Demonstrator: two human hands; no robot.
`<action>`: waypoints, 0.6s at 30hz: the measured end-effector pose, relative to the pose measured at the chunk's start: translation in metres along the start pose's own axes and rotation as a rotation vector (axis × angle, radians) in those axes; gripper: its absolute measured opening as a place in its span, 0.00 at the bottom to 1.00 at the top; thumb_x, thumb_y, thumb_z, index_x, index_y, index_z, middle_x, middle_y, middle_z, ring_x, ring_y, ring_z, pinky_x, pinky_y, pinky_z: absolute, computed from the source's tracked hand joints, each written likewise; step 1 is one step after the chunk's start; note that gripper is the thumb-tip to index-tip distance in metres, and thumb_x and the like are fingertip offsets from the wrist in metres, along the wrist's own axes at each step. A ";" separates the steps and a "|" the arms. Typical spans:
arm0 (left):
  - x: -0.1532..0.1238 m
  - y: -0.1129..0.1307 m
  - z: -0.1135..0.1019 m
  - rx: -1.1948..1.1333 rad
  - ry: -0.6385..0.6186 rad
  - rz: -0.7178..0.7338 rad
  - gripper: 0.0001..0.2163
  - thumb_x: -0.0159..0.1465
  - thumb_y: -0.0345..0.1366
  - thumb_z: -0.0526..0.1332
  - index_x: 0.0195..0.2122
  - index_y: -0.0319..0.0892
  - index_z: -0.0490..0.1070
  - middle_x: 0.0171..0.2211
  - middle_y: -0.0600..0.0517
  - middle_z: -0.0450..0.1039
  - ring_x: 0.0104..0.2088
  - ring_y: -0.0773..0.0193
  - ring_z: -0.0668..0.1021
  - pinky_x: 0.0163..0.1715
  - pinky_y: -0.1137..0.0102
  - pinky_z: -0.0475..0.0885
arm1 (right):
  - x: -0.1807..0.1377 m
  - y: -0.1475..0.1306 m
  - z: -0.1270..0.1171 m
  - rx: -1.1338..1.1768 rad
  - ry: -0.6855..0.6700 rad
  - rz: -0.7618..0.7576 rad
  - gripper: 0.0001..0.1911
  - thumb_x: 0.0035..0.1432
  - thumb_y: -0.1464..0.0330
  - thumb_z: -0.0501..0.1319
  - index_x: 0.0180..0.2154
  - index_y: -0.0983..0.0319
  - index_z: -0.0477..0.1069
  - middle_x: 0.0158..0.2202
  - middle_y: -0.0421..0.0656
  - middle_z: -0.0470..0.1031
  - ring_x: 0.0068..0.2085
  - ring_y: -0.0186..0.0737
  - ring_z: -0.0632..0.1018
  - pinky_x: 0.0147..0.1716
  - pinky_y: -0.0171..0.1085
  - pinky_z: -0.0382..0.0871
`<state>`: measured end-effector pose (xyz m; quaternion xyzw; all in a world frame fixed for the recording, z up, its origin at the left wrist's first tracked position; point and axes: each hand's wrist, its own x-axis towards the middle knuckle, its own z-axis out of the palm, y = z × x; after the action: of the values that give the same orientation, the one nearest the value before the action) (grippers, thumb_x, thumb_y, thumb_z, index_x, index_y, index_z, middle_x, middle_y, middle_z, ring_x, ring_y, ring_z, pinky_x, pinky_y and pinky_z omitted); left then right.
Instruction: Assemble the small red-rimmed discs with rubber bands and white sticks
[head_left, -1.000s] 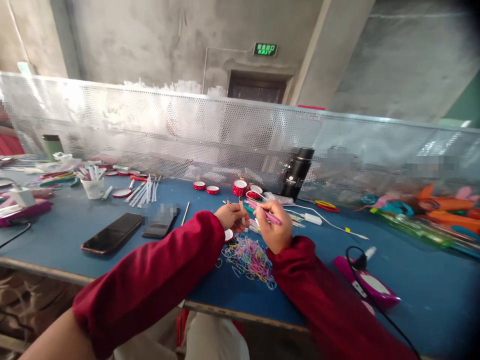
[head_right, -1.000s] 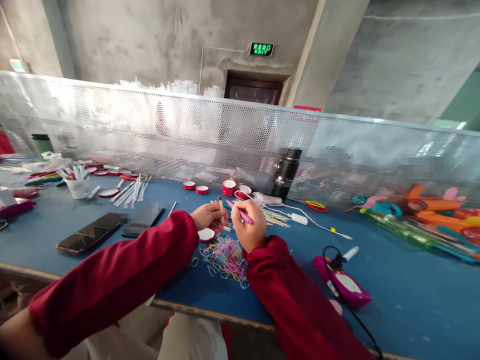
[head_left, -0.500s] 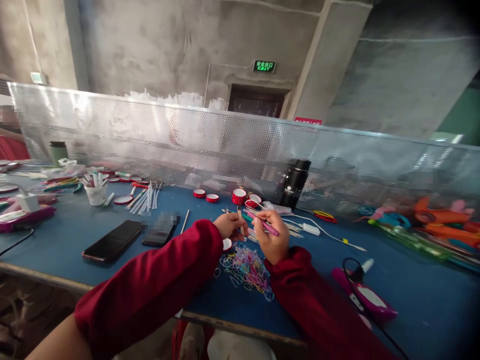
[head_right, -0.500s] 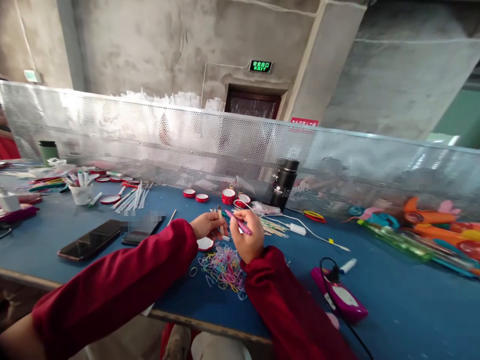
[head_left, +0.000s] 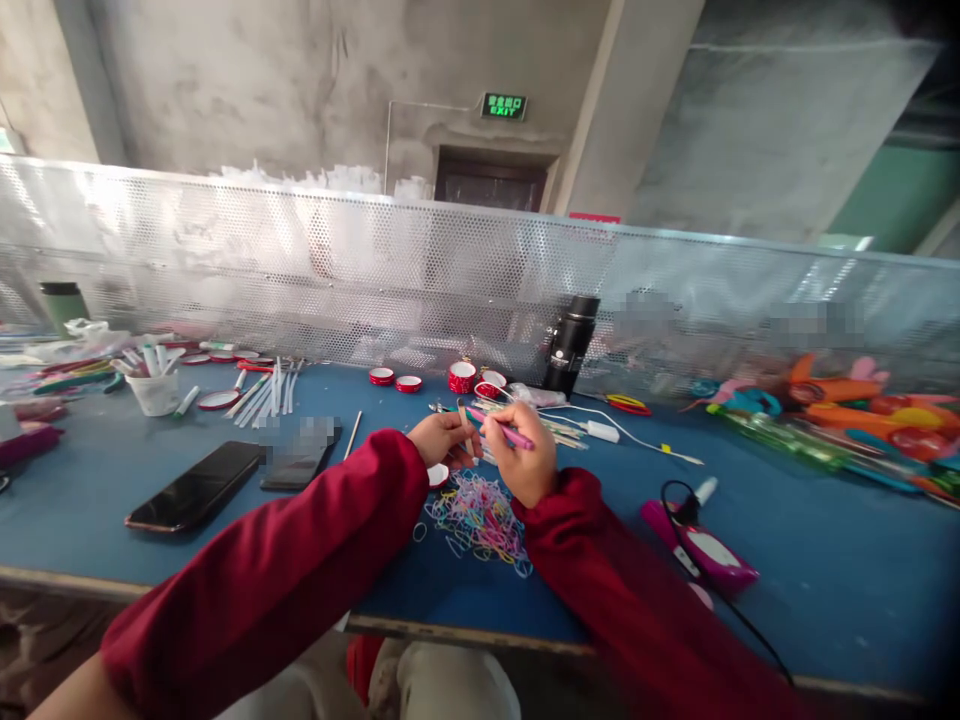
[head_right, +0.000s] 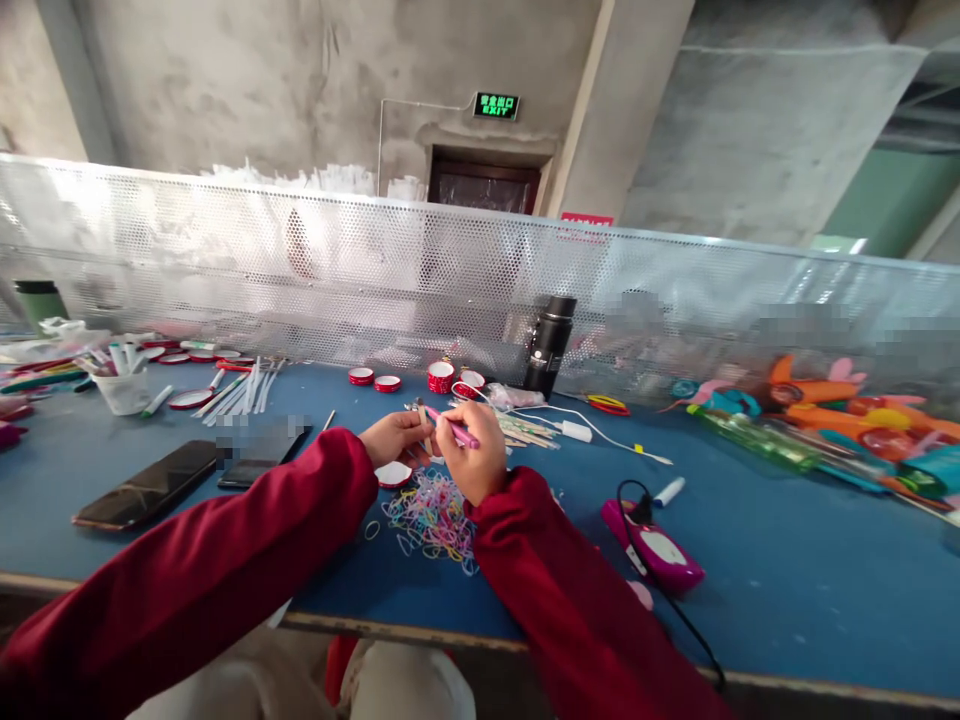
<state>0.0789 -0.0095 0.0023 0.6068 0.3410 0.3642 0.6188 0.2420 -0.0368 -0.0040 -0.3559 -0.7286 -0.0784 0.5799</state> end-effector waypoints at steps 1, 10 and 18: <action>0.000 0.000 0.000 0.002 0.000 0.001 0.14 0.59 0.44 0.66 0.32 0.37 0.69 0.28 0.50 0.77 0.20 0.70 0.76 0.20 0.77 0.67 | 0.000 0.000 0.000 -0.002 -0.002 -0.004 0.04 0.60 0.67 0.59 0.32 0.58 0.68 0.30 0.42 0.75 0.34 0.42 0.76 0.34 0.39 0.69; 0.000 0.001 0.001 -0.025 0.008 -0.019 0.11 0.61 0.40 0.65 0.30 0.37 0.69 0.25 0.51 0.76 0.19 0.70 0.76 0.23 0.74 0.70 | 0.003 0.000 -0.002 -0.034 0.042 0.012 0.05 0.60 0.67 0.59 0.31 0.58 0.68 0.29 0.41 0.75 0.33 0.42 0.75 0.34 0.39 0.68; -0.004 0.006 0.006 -0.030 0.058 -0.058 0.06 0.68 0.31 0.55 0.34 0.37 0.69 0.23 0.53 0.75 0.18 0.70 0.76 0.22 0.75 0.69 | 0.002 -0.007 0.001 0.004 -0.021 -0.034 0.05 0.61 0.68 0.58 0.31 0.58 0.67 0.30 0.41 0.74 0.33 0.41 0.75 0.34 0.39 0.68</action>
<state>0.0818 -0.0163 0.0085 0.5767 0.3707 0.3686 0.6279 0.2365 -0.0407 -0.0009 -0.3433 -0.7408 -0.0832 0.5714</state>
